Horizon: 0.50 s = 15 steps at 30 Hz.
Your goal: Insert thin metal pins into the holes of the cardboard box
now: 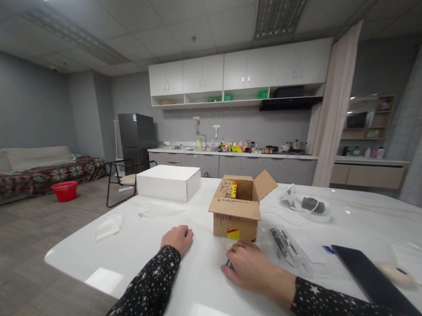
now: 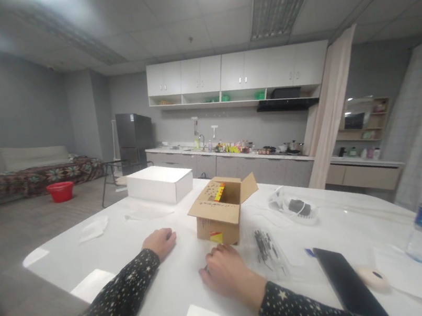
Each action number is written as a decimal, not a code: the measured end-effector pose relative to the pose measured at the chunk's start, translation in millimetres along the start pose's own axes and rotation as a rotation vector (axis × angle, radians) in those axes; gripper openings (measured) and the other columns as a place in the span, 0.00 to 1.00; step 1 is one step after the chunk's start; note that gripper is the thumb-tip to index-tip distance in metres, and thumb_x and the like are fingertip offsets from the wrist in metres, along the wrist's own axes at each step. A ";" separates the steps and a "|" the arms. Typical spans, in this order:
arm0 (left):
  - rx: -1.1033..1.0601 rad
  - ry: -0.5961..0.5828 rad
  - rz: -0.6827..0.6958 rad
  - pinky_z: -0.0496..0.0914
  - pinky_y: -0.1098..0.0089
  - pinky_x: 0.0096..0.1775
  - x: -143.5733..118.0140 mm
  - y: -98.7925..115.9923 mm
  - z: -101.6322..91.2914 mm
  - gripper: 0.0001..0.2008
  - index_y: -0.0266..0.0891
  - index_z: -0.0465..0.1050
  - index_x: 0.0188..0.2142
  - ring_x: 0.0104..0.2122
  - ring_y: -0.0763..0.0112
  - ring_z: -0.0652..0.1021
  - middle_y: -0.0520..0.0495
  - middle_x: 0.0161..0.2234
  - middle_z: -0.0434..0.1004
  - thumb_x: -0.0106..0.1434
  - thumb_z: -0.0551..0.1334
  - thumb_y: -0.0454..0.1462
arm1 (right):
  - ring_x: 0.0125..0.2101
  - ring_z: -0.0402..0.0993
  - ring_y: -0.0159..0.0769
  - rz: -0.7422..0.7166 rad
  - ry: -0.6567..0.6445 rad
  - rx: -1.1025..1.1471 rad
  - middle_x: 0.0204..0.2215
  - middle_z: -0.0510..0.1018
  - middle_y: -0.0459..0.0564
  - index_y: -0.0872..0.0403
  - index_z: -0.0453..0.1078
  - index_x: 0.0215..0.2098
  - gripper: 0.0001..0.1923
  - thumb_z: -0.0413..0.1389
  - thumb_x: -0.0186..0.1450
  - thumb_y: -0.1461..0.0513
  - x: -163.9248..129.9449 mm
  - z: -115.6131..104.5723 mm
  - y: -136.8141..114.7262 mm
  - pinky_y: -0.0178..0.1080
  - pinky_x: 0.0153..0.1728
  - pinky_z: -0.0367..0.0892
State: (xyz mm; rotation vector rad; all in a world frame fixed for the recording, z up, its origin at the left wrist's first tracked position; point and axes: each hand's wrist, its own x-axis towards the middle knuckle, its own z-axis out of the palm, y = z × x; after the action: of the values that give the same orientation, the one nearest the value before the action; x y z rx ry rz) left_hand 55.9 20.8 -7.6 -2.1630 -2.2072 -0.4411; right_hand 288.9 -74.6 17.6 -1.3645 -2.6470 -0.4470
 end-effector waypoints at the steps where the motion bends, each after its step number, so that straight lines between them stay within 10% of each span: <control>1: 0.003 -0.001 -0.002 0.68 0.62 0.40 2.1 2.8 0.3 0.19 0.43 0.75 0.34 0.41 0.56 0.79 0.40 0.39 0.80 0.65 0.47 0.45 | 0.37 0.77 0.45 -0.007 -0.012 -0.017 0.33 0.81 0.58 0.58 0.77 0.34 0.15 0.51 0.67 0.58 1.0 -1.0 2.6 0.42 0.40 0.67; 15: 0.037 -0.034 -0.005 0.66 0.64 0.38 38.3 38.0 2.6 0.20 0.42 0.74 0.32 0.39 0.56 0.79 0.40 0.36 0.80 0.66 0.47 0.45 | 0.23 0.74 0.41 -0.243 -0.016 -0.134 0.25 0.77 0.56 0.57 0.70 0.29 0.08 0.51 0.65 0.66 25.0 6.6 51.9 0.45 0.27 0.67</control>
State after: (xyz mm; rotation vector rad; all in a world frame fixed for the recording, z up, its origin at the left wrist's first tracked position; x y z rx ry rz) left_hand 92.2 58.8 5.0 -2.1632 -2.2200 -0.3635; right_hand 316.7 -24.7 28.0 -1.0838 -2.8543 -0.6546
